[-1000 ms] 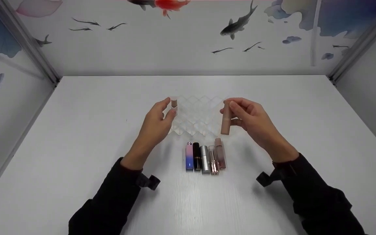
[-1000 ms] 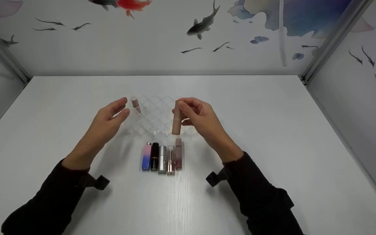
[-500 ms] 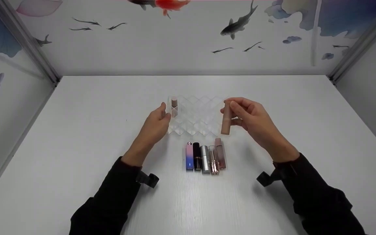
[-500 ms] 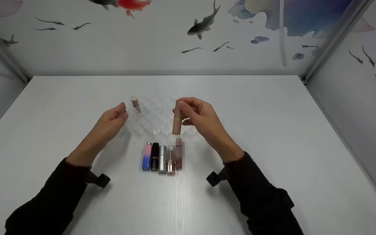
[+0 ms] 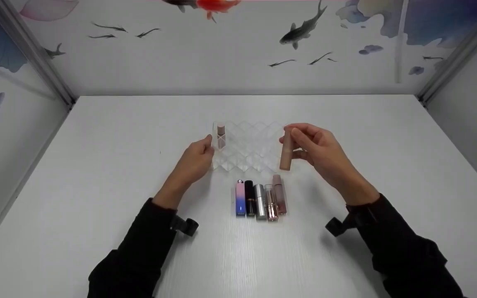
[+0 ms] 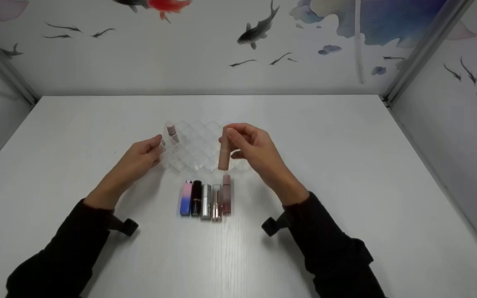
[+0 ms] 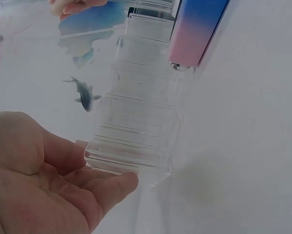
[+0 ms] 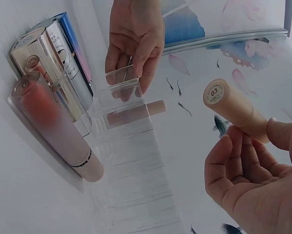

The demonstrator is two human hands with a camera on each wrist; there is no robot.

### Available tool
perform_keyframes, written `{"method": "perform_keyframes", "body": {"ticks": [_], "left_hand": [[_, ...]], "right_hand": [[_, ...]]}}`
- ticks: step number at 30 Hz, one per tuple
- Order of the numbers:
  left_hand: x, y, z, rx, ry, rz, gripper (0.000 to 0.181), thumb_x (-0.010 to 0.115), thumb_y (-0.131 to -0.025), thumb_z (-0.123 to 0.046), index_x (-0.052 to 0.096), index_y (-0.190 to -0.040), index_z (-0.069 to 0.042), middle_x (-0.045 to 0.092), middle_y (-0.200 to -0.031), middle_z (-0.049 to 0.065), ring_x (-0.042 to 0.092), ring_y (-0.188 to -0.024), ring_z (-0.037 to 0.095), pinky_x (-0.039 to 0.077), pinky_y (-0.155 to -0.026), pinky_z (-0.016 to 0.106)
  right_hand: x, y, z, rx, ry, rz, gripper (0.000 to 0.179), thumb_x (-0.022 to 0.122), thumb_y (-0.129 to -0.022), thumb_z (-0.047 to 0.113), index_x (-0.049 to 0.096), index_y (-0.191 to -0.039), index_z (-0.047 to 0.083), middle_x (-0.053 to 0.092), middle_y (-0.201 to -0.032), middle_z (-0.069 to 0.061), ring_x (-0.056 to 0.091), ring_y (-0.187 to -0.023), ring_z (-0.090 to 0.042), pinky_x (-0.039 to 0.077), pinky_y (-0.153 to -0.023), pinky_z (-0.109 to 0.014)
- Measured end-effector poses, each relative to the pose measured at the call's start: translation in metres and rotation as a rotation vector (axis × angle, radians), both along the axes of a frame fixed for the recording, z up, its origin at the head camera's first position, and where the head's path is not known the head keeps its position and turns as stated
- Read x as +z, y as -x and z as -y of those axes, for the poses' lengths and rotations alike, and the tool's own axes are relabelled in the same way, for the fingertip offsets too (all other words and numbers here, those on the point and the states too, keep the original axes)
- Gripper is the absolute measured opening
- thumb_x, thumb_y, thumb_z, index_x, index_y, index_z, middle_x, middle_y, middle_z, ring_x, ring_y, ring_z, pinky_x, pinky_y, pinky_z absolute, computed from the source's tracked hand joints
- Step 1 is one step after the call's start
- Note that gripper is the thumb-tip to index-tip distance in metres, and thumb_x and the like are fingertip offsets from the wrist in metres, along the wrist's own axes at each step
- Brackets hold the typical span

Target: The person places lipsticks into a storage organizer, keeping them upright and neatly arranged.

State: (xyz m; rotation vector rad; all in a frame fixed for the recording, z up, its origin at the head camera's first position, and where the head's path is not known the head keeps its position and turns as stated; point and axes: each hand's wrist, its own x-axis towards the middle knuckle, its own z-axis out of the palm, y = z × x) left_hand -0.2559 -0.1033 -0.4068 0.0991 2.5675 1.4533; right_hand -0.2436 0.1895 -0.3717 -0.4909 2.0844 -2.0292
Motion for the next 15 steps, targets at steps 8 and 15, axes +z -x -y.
{"method": "perform_keyframes", "body": {"ticks": [8, 15], "left_hand": [[-0.0014, -0.0013, 0.0024, -0.017, 0.037, -0.087, 0.047, 0.039, -0.100, -0.015, 0.032, -0.145, -0.003, 0.041, -0.145, 0.015, 0.048, -0.083, 0.020, 0.039, -0.060, 0.026], [-0.0030, -0.0007, 0.0020, -0.011, 0.032, -0.085, 0.047, 0.039, -0.100, -0.015, 0.032, -0.146, -0.003, 0.037, -0.150, 0.010, 0.048, -0.082, 0.022, 0.041, -0.063, 0.029]], "right_hand": [[0.0016, 0.0006, -0.0013, -0.020, 0.005, -0.008, 0.041, 0.054, -0.095, 0.029, 0.051, -0.127, 0.003, 0.058, -0.120, -0.016, 0.059, -0.106, -0.030, 0.054, -0.082, -0.030], [0.0018, 0.0018, -0.0045, -0.043, -0.014, -0.021, 0.043, 0.055, -0.095, 0.031, 0.051, -0.128, 0.005, 0.057, -0.123, -0.018, 0.060, -0.104, -0.025, 0.054, -0.081, -0.030]]}}
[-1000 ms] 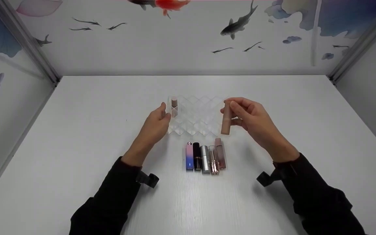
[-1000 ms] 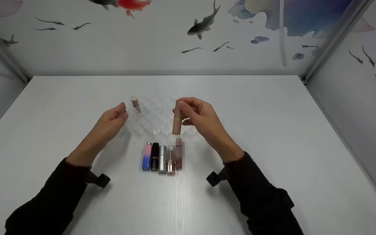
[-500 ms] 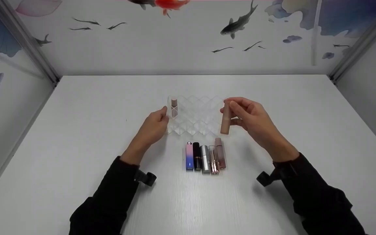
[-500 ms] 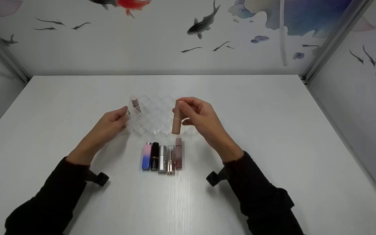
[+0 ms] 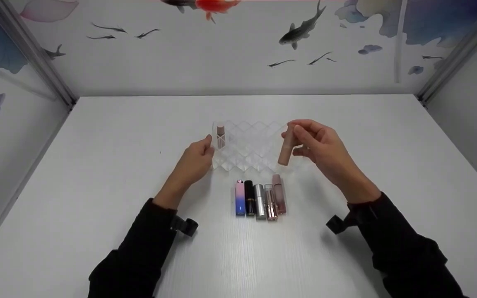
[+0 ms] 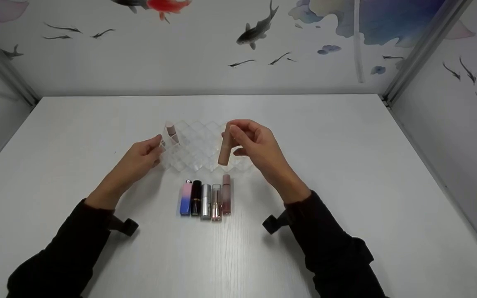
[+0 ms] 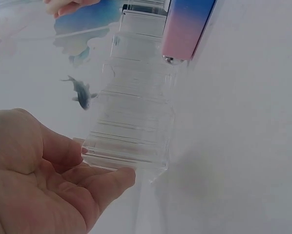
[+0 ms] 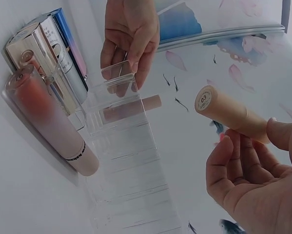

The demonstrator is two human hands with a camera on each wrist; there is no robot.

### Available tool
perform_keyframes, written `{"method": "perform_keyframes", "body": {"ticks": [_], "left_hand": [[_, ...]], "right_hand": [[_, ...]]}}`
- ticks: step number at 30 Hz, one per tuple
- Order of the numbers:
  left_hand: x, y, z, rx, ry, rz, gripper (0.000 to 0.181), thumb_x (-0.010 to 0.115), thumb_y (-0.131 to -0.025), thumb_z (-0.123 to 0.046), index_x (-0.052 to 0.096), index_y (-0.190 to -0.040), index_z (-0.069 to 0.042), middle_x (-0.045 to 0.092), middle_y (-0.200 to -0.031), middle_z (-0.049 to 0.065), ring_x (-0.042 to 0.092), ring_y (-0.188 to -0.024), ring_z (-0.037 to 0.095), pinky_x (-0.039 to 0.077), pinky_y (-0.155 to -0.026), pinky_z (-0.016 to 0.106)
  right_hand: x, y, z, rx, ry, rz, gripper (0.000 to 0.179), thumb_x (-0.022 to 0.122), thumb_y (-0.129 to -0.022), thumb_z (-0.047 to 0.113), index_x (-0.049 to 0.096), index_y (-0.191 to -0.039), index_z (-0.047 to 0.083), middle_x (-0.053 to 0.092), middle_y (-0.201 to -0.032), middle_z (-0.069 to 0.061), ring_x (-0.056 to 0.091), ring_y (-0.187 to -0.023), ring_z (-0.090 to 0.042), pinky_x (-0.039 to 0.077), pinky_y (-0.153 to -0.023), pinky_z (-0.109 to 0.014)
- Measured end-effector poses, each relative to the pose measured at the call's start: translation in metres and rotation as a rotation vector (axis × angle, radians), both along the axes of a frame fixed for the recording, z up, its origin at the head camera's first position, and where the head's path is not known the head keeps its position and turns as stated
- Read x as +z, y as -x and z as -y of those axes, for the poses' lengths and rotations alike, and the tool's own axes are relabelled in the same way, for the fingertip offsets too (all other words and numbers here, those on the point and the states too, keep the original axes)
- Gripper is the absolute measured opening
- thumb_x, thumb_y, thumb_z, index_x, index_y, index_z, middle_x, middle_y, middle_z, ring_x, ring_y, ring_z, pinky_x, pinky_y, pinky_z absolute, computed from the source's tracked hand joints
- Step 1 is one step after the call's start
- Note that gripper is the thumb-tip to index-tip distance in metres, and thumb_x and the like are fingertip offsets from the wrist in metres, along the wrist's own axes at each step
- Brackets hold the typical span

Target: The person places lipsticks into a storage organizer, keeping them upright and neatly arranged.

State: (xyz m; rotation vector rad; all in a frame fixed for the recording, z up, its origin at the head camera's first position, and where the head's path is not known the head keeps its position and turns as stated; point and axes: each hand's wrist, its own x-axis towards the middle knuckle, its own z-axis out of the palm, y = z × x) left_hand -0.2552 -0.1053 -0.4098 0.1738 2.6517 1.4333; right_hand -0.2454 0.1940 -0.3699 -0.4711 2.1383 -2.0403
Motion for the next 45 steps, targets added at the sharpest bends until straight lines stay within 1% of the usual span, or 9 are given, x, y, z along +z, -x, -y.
{"method": "perform_keyframes", "body": {"ticks": [3, 5, 10, 16, 19, 23, 34, 40, 45], "left_hand": [[0.000, 0.000, 0.000, -0.006, 0.005, 0.007, 0.048, 0.039, -0.101, -0.015, 0.030, -0.146, -0.003, 0.031, -0.153, 0.010, 0.051, -0.116, 0.023, 0.045, -0.078, 0.031], [0.001, 0.000, 0.000, -0.008, 0.005, 0.012, 0.048, 0.038, -0.101, -0.015, 0.030, -0.146, -0.003, 0.027, -0.154, 0.009, 0.046, -0.125, 0.024, 0.045, -0.082, 0.033], [0.001, -0.001, 0.000, 0.000, 0.006, 0.015, 0.047, 0.038, -0.101, -0.016, 0.031, -0.146, -0.005, 0.028, -0.154, 0.007, 0.047, -0.118, 0.022, 0.042, -0.075, 0.032], [0.001, -0.001, 0.000, -0.001, 0.009, 0.022, 0.047, 0.038, -0.101, -0.017, 0.032, -0.146, -0.004, 0.028, -0.154, 0.008, 0.042, -0.126, 0.020, 0.043, -0.081, 0.032], [0.000, -0.001, 0.000, -0.009, 0.006, 0.027, 0.048, 0.038, -0.101, -0.018, 0.031, -0.146, -0.003, 0.027, -0.154, 0.010, 0.037, -0.135, 0.021, 0.043, -0.097, 0.035], [0.000, -0.001, 0.001, -0.014, -0.004, 0.037, 0.049, 0.038, -0.101, -0.020, 0.029, -0.147, -0.003, 0.026, -0.154, 0.009, 0.023, -0.143, 0.022, 0.028, -0.114, 0.039], [0.001, 0.000, 0.002, -0.015, 0.001, 0.045, 0.049, 0.037, -0.101, -0.021, 0.030, -0.146, -0.004, 0.026, -0.155, 0.008, 0.022, -0.144, 0.022, 0.025, -0.115, 0.039], [0.002, 0.000, 0.001, -0.011, 0.018, 0.051, 0.049, 0.037, -0.101, -0.021, 0.029, -0.147, -0.003, 0.026, -0.155, 0.009, 0.025, -0.143, 0.020, 0.031, -0.112, 0.039], [0.003, 0.001, 0.001, -0.020, 0.025, 0.056, 0.050, 0.037, -0.102, -0.020, 0.027, -0.147, -0.002, 0.025, -0.155, 0.010, 0.023, -0.143, 0.022, 0.028, -0.113, 0.040]], "right_hand": [[0.001, 0.001, -0.003, -0.018, 0.029, -0.016, 0.041, 0.055, -0.095, 0.030, 0.051, -0.127, 0.004, 0.059, -0.123, -0.017, 0.061, -0.102, -0.024, 0.053, -0.079, -0.028], [0.003, 0.001, -0.006, -0.031, 0.052, -0.037, 0.040, 0.055, -0.095, 0.028, 0.051, -0.127, 0.004, 0.060, -0.121, -0.016, 0.062, -0.102, -0.023, 0.053, -0.077, -0.026], [0.005, 0.003, -0.010, -0.058, 0.097, -0.091, 0.036, 0.055, -0.095, 0.024, 0.052, -0.126, 0.005, 0.063, -0.116, -0.014, 0.058, -0.111, -0.024, 0.050, -0.073, -0.025], [0.007, 0.003, -0.014, -0.123, 0.075, -0.167, 0.036, 0.057, -0.094, 0.022, 0.053, -0.126, 0.006, 0.058, -0.123, -0.019, 0.059, -0.109, -0.023, 0.050, -0.075, -0.026], [0.008, 0.003, -0.017, -0.163, 0.057, -0.192, 0.036, 0.058, -0.093, 0.022, 0.054, -0.126, 0.007, 0.058, -0.123, -0.017, 0.058, -0.111, -0.022, 0.050, -0.078, -0.025], [0.008, 0.005, -0.019, -0.192, 0.053, -0.217, 0.035, 0.059, -0.093, 0.021, 0.055, -0.125, 0.006, 0.060, -0.123, -0.014, 0.056, -0.114, -0.021, 0.050, -0.079, -0.025], [-0.004, 0.016, -0.022, -0.277, -0.088, -0.279, 0.039, 0.059, -0.093, 0.025, 0.056, -0.127, 0.007, 0.060, -0.122, -0.010, 0.057, -0.108, -0.018, 0.050, -0.082, -0.025], [-0.013, 0.021, -0.023, -0.285, -0.137, -0.259, 0.040, 0.060, -0.092, 0.028, 0.057, -0.127, 0.010, 0.060, -0.121, -0.007, 0.058, -0.106, -0.017, 0.048, -0.087, -0.024], [-0.019, 0.024, -0.024, -0.273, -0.165, -0.260, 0.040, 0.060, -0.092, 0.028, 0.057, -0.129, 0.012, 0.060, -0.121, -0.007, 0.059, -0.107, -0.018, 0.046, -0.092, -0.020]]}}
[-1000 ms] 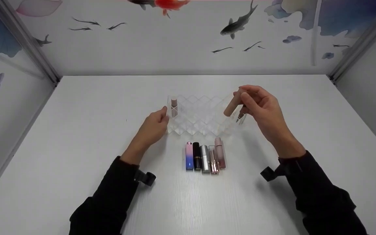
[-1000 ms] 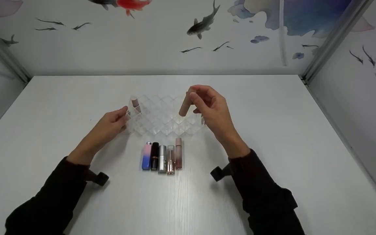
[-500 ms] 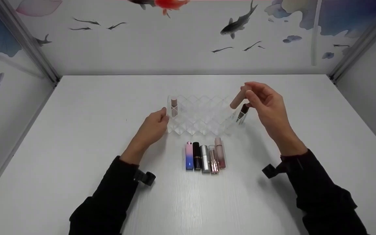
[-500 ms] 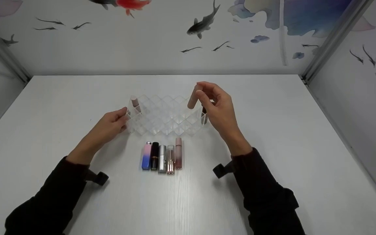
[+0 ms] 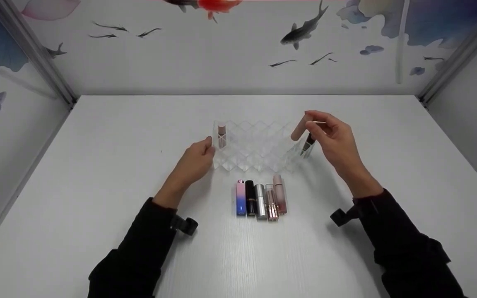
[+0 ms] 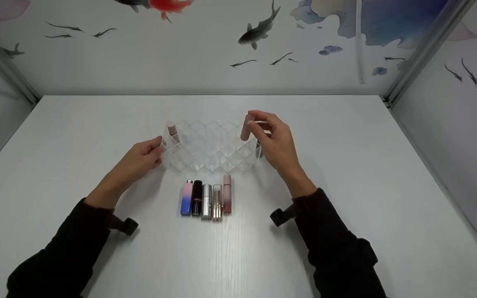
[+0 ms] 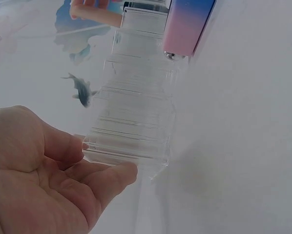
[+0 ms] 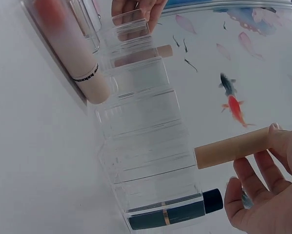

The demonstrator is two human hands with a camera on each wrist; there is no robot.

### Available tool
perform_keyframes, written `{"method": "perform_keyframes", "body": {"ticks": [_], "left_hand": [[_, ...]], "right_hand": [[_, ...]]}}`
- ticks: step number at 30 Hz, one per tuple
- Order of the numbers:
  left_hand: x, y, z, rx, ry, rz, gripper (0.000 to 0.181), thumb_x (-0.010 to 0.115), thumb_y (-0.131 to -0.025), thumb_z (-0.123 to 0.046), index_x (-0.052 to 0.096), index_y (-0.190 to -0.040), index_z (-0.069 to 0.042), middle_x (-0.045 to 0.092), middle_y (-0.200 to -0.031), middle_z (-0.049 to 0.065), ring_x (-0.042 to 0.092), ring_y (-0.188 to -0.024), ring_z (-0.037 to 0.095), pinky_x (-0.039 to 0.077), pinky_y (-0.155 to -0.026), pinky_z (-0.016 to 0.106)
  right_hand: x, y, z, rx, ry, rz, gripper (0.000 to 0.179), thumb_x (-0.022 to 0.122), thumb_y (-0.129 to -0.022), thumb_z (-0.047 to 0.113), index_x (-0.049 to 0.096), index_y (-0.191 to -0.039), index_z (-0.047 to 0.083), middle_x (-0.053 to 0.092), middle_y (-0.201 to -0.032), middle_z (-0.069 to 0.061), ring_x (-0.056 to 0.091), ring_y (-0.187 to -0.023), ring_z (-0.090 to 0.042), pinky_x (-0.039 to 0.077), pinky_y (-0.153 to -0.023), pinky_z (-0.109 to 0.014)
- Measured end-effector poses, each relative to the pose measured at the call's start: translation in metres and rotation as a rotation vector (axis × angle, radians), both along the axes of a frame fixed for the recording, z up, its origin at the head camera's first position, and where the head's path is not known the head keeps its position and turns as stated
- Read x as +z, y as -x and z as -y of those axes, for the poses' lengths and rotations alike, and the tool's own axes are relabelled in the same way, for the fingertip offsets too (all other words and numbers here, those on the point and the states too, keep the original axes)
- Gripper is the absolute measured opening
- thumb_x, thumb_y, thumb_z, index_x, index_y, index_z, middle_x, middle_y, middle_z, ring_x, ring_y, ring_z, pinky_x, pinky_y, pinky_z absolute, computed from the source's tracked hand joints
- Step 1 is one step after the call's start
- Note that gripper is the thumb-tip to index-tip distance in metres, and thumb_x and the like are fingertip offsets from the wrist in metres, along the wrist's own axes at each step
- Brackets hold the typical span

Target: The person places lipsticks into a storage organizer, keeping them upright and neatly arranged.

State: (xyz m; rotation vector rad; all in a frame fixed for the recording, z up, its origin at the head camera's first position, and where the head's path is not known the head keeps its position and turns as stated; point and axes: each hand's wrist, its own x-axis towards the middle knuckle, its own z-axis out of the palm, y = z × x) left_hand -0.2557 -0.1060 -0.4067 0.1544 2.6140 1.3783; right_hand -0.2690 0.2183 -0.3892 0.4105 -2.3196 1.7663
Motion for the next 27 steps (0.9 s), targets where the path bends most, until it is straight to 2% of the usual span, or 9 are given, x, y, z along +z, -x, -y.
{"method": "perform_keyframes", "body": {"ticks": [2, 3, 7, 9, 11, 15, 22, 25, 27], "left_hand": [[0.000, 0.000, 0.000, -0.003, 0.005, -0.003, 0.050, 0.037, -0.102, -0.020, 0.026, -0.147, -0.002, 0.025, -0.155, 0.010, 0.022, -0.144, 0.023, 0.026, -0.114, 0.040], [0.001, 0.000, 0.000, -0.005, 0.001, 0.000, 0.050, 0.036, -0.102, -0.020, 0.026, -0.147, -0.002, 0.030, -0.152, 0.014, 0.029, -0.142, 0.024, 0.031, -0.112, 0.039], [0.000, -0.001, 0.001, -0.008, 0.001, -0.005, 0.050, 0.036, -0.102, -0.019, 0.026, -0.147, -0.002, 0.032, -0.152, 0.015, 0.045, -0.126, 0.024, 0.045, -0.091, 0.034], [0.000, 0.000, 0.001, -0.009, -0.001, -0.005, 0.050, 0.036, -0.102, -0.019, 0.026, -0.147, -0.002, 0.031, -0.152, 0.015, 0.046, -0.118, 0.025, 0.043, -0.082, 0.035], [-0.001, 0.000, 0.001, -0.005, 0.010, -0.010, 0.050, 0.036, -0.102, -0.020, 0.027, -0.147, -0.002, 0.024, -0.155, 0.011, 0.038, -0.131, 0.019, 0.043, -0.094, 0.034], [-0.002, 0.000, 0.001, 0.001, 0.009, -0.017, 0.049, 0.037, -0.102, -0.020, 0.029, -0.146, -0.002, 0.025, -0.154, 0.011, 0.039, -0.132, 0.020, 0.042, -0.098, 0.036], [-0.002, 0.000, 0.002, 0.002, -0.001, -0.035, 0.046, 0.038, -0.101, -0.019, 0.036, -0.143, -0.001, 0.030, -0.153, 0.012, 0.049, -0.107, 0.022, 0.041, -0.071, 0.029], [-0.002, 0.000, 0.002, 0.001, 0.000, -0.047, 0.036, 0.038, -0.101, -0.018, 0.049, -0.129, 0.002, 0.054, -0.124, 0.016, 0.048, -0.083, 0.020, 0.037, -0.061, 0.027], [-0.002, 0.001, 0.001, -0.002, 0.007, -0.061, 0.030, 0.039, -0.101, -0.018, 0.054, -0.117, 0.003, 0.052, -0.094, 0.011, 0.043, -0.073, 0.019, 0.036, -0.059, 0.026]], "right_hand": [[-0.002, 0.000, 0.000, -0.006, -0.032, -0.001, 0.040, 0.059, -0.092, 0.029, 0.057, -0.129, 0.013, 0.060, -0.121, -0.006, 0.059, -0.107, -0.016, 0.046, -0.091, -0.019], [-0.003, 0.001, 0.000, -0.014, -0.049, 0.000, 0.039, 0.059, -0.092, 0.030, 0.057, -0.129, 0.015, 0.060, -0.121, -0.005, 0.059, -0.107, -0.015, 0.046, -0.091, -0.018], [-0.005, 0.002, 0.000, -0.056, -0.126, -0.002, 0.038, 0.059, -0.092, 0.034, 0.059, -0.127, 0.019, 0.059, -0.121, 0.000, 0.057, -0.107, -0.012, 0.046, -0.086, -0.018], [-0.006, 0.002, 0.000, -0.078, -0.160, -0.007, 0.038, 0.060, -0.091, 0.035, 0.060, -0.126, 0.020, 0.059, -0.121, 0.000, 0.054, -0.108, -0.012, 0.045, -0.084, -0.022], [-0.007, 0.002, 0.001, -0.095, -0.192, -0.013, 0.039, 0.060, -0.091, 0.037, 0.061, -0.126, 0.019, 0.058, -0.121, 0.000, 0.051, -0.109, -0.011, 0.043, -0.083, -0.025], [-0.006, 0.001, 0.003, -0.108, -0.233, 0.005, 0.037, 0.060, -0.092, 0.033, 0.061, -0.125, 0.016, 0.055, -0.125, -0.002, 0.045, -0.115, -0.016, 0.039, -0.083, -0.029], [-0.014, 0.004, 0.003, -0.101, -0.314, 0.013, 0.038, 0.061, -0.090, 0.039, 0.064, -0.121, 0.018, 0.050, -0.126, -0.003, 0.044, -0.119, -0.021, 0.039, -0.088, -0.038], [-0.016, 0.005, 0.004, -0.100, -0.362, -0.013, 0.037, 0.061, -0.090, 0.038, 0.065, -0.120, 0.016, 0.050, -0.127, -0.006, 0.043, -0.117, -0.021, 0.040, -0.089, -0.046], [-0.017, 0.005, 0.004, -0.096, -0.393, -0.033, 0.037, 0.061, -0.090, 0.037, 0.065, -0.120, 0.015, 0.050, -0.126, -0.008, 0.044, -0.113, -0.023, 0.040, -0.087, -0.046]]}}
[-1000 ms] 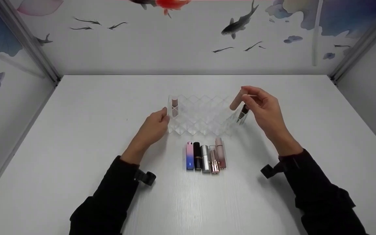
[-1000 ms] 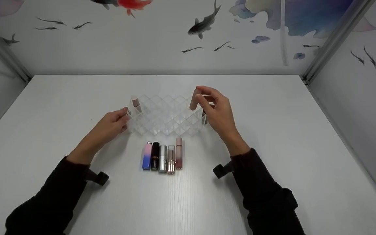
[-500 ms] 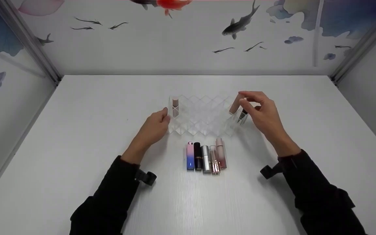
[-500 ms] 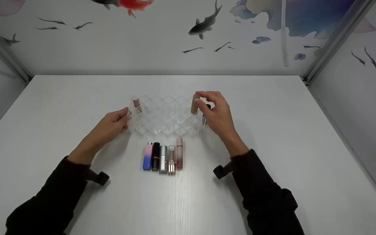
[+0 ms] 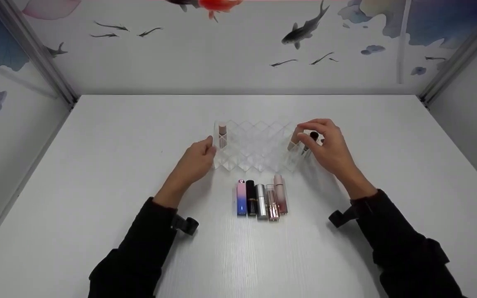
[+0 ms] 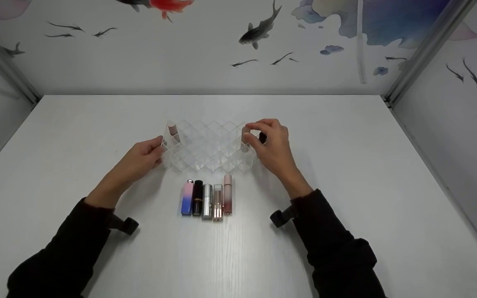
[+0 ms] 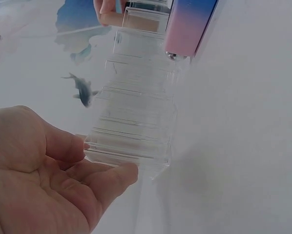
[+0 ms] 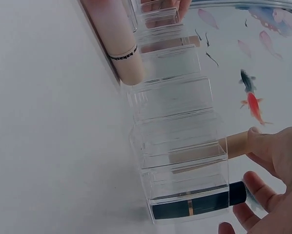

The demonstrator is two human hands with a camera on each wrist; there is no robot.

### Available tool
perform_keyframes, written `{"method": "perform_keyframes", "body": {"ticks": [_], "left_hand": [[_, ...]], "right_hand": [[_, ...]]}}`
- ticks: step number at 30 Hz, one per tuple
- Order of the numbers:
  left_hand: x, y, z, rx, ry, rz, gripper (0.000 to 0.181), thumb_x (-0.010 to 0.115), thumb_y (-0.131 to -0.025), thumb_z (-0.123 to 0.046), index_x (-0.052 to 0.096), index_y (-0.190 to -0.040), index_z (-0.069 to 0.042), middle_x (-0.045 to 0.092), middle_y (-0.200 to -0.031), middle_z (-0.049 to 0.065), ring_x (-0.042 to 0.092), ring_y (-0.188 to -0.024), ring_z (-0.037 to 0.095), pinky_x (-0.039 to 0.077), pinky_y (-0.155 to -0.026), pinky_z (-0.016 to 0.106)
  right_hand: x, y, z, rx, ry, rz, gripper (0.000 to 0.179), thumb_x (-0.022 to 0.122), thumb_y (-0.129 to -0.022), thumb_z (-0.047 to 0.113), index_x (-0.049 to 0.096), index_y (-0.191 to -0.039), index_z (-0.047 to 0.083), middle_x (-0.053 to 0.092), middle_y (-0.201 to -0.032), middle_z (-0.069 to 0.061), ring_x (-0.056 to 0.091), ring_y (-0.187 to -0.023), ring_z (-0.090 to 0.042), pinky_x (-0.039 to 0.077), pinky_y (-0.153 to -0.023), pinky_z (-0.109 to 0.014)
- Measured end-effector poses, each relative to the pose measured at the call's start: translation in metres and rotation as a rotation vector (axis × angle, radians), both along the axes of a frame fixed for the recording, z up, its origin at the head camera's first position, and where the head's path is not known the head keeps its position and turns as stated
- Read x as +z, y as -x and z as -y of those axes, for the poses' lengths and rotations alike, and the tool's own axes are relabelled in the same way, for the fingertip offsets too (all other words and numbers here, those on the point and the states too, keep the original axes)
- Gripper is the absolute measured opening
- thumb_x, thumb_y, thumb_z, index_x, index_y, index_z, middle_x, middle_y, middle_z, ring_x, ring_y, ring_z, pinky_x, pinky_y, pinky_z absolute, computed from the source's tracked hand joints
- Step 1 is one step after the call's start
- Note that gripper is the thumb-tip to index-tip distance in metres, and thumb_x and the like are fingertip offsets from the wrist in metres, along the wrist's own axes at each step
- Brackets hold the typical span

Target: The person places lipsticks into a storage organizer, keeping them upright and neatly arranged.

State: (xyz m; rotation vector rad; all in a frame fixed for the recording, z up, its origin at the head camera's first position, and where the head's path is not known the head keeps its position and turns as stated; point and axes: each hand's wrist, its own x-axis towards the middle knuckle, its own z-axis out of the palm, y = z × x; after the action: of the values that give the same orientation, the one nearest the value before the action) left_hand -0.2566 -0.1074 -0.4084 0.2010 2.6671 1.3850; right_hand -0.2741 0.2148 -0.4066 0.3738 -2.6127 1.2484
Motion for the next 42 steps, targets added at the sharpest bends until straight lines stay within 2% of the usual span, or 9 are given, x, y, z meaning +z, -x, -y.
{"method": "perform_keyframes", "body": {"ticks": [3, 8, 12, 17, 22, 30, 36, 39, 42], "left_hand": [[0.0000, 0.0003, -0.0006, -0.003, 0.019, -0.013, 0.029, 0.040, -0.101, -0.018, 0.055, -0.113, 0.002, 0.040, -0.079, 0.006, 0.042, -0.071, 0.018, 0.036, -0.059, 0.025], [0.0014, -0.0024, -0.0009, 0.003, 0.012, 0.003, 0.041, 0.040, -0.101, -0.019, 0.044, -0.138, -0.001, 0.056, -0.100, 0.015, 0.045, -0.076, 0.019, 0.038, -0.061, 0.026], [0.0034, -0.0042, -0.0012, 0.000, -0.012, 0.011, 0.043, 0.039, -0.101, -0.018, 0.040, -0.140, 0.000, 0.057, -0.116, 0.020, 0.048, -0.081, 0.019, 0.038, -0.064, 0.027], [0.0042, -0.0051, -0.0020, 0.008, -0.017, 0.013, 0.041, 0.039, -0.101, -0.019, 0.043, -0.138, -0.001, 0.047, -0.083, 0.009, 0.044, -0.073, 0.018, 0.037, -0.060, 0.026], [0.0027, -0.0043, -0.0011, 0.011, -0.010, 0.013, 0.041, 0.040, -0.101, -0.019, 0.043, -0.138, -0.002, 0.042, -0.079, 0.005, 0.044, -0.071, 0.017, 0.038, -0.060, 0.025], [0.0022, -0.0037, 0.0007, -0.001, -0.014, 0.034, 0.042, 0.039, -0.101, -0.020, 0.043, -0.140, -0.004, 0.059, -0.112, 0.017, 0.053, -0.089, 0.019, 0.043, -0.070, 0.026], [0.0034, -0.0032, 0.0003, 0.007, -0.033, 0.073, 0.049, 0.040, -0.101, -0.022, 0.031, -0.146, -0.004, 0.041, -0.147, 0.012, 0.052, -0.115, 0.020, 0.047, -0.085, 0.029], [0.0040, -0.0030, 0.0005, 0.001, -0.032, 0.087, 0.051, 0.040, -0.102, -0.023, 0.027, -0.147, -0.004, 0.031, -0.153, 0.009, 0.039, -0.135, 0.020, 0.041, -0.104, 0.035], [0.0047, -0.0034, 0.0004, -0.005, -0.024, 0.093, 0.052, 0.039, -0.102, -0.024, 0.026, -0.148, -0.004, 0.028, -0.154, 0.008, 0.025, -0.143, 0.021, 0.031, -0.111, 0.039]], "right_hand": [[-0.0026, 0.0005, -0.0003, 0.007, -0.035, -0.012, 0.036, 0.061, -0.091, 0.036, 0.064, -0.119, 0.014, 0.050, -0.123, -0.009, 0.045, -0.103, -0.022, 0.039, -0.080, -0.040], [-0.0058, 0.0014, -0.0007, 0.025, -0.058, -0.009, 0.036, 0.062, -0.091, 0.034, 0.064, -0.119, 0.013, 0.051, -0.121, -0.009, 0.046, -0.095, -0.021, 0.038, -0.079, -0.039], [-0.0067, 0.0019, -0.0008, 0.035, -0.075, 0.010, 0.035, 0.061, -0.091, 0.034, 0.064, -0.119, 0.013, 0.050, -0.122, -0.010, 0.047, -0.095, -0.020, 0.038, -0.079, -0.037], [-0.0068, 0.0023, -0.0005, 0.026, -0.085, 0.051, 0.036, 0.060, -0.092, 0.035, 0.063, -0.121, 0.014, 0.049, -0.123, -0.009, 0.046, -0.096, -0.020, 0.038, -0.077, -0.034], [-0.0062, 0.0019, -0.0007, 0.059, -0.105, 0.080, 0.042, 0.060, -0.092, 0.036, 0.058, -0.128, 0.015, 0.046, -0.130, -0.011, 0.046, -0.106, -0.024, 0.039, -0.085, -0.039], [-0.0032, 0.0010, -0.0032, 0.104, -0.122, 0.120, 0.052, 0.062, -0.090, 0.036, 0.048, -0.137, 0.017, 0.041, -0.139, -0.014, 0.038, -0.130, -0.031, 0.034, -0.104, -0.052], [-0.0003, 0.0010, -0.0044, 0.108, -0.129, 0.157, 0.060, 0.063, -0.089, 0.038, 0.041, -0.142, 0.018, 0.037, -0.143, -0.013, 0.034, -0.134, -0.032, 0.031, -0.107, -0.053], [0.0005, 0.0011, -0.0053, 0.113, -0.118, 0.165, 0.063, 0.064, -0.089, 0.037, 0.039, -0.143, 0.016, 0.036, -0.144, -0.012, 0.033, -0.135, -0.031, 0.031, -0.107, -0.052], [0.0006, 0.0014, -0.0064, 0.111, -0.117, 0.176, 0.065, 0.065, -0.088, 0.037, 0.038, -0.143, 0.015, 0.036, -0.145, -0.013, 0.034, -0.134, -0.031, 0.032, -0.106, -0.052]]}}
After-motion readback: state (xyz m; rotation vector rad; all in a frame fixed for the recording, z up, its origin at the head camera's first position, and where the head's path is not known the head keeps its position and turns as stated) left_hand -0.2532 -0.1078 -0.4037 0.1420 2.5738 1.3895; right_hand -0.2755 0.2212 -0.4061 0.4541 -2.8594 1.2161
